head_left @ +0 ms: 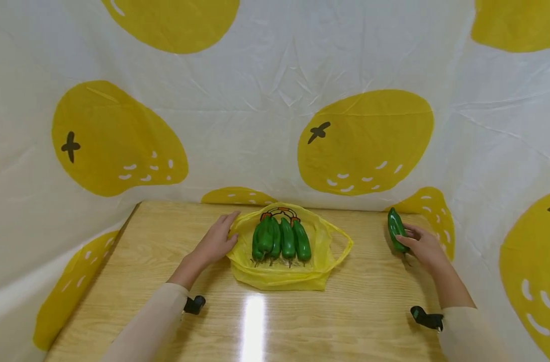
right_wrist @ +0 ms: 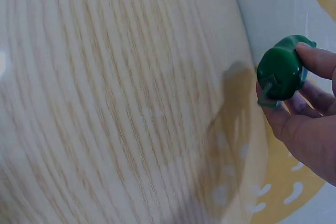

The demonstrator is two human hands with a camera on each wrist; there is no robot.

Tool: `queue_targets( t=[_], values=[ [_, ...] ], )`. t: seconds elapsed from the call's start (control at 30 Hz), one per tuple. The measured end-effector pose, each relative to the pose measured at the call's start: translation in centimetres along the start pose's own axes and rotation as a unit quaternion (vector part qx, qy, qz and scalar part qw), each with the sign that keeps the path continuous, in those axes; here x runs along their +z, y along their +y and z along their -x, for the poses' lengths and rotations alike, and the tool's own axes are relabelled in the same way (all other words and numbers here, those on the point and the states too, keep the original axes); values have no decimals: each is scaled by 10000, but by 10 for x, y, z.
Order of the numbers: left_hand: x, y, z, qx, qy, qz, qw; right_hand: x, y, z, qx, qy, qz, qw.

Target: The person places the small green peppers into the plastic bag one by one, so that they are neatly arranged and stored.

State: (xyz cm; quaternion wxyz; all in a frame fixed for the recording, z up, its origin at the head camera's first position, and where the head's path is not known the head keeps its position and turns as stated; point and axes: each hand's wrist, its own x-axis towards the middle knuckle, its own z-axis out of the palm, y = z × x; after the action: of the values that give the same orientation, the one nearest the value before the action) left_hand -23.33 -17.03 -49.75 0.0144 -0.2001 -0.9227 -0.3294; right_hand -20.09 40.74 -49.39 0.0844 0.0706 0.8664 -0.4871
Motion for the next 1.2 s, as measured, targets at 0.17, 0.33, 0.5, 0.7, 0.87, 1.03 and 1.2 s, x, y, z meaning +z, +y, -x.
queue_targets(
  t=[0.17, 0.33, 0.5, 0.7, 0.87, 1.03, 1.2],
  values=[
    [2, 1, -1, 2, -17, 40, 10000, 8, -8, 5, -158, -79, -136, 9998],
    [2, 0, 0, 26, -21, -7, 10000, 16, -21, 12, -224, -94, -207, 9995],
    [1, -1, 0, 26, -30, -9, 10000, 21, -34, 14, -279, -180, -165, 9993],
    [0, 2, -2, 70, -67, -27, 9999, 29, -52, 16, -362, -364, -139, 9986],
    [0, 2, -3, 40, -76, -9, 10000, 37, -71, 16, -533, -472, -219, 9972],
    [0, 3, -2, 13, -112, 9, 9999, 44, -90, 16, -619, -615, -139, 9961],
    [-1, 4, -2, -33, -113, -11, 9999, 51, -109, 13, -724, -774, -124, 9943]
  ],
)
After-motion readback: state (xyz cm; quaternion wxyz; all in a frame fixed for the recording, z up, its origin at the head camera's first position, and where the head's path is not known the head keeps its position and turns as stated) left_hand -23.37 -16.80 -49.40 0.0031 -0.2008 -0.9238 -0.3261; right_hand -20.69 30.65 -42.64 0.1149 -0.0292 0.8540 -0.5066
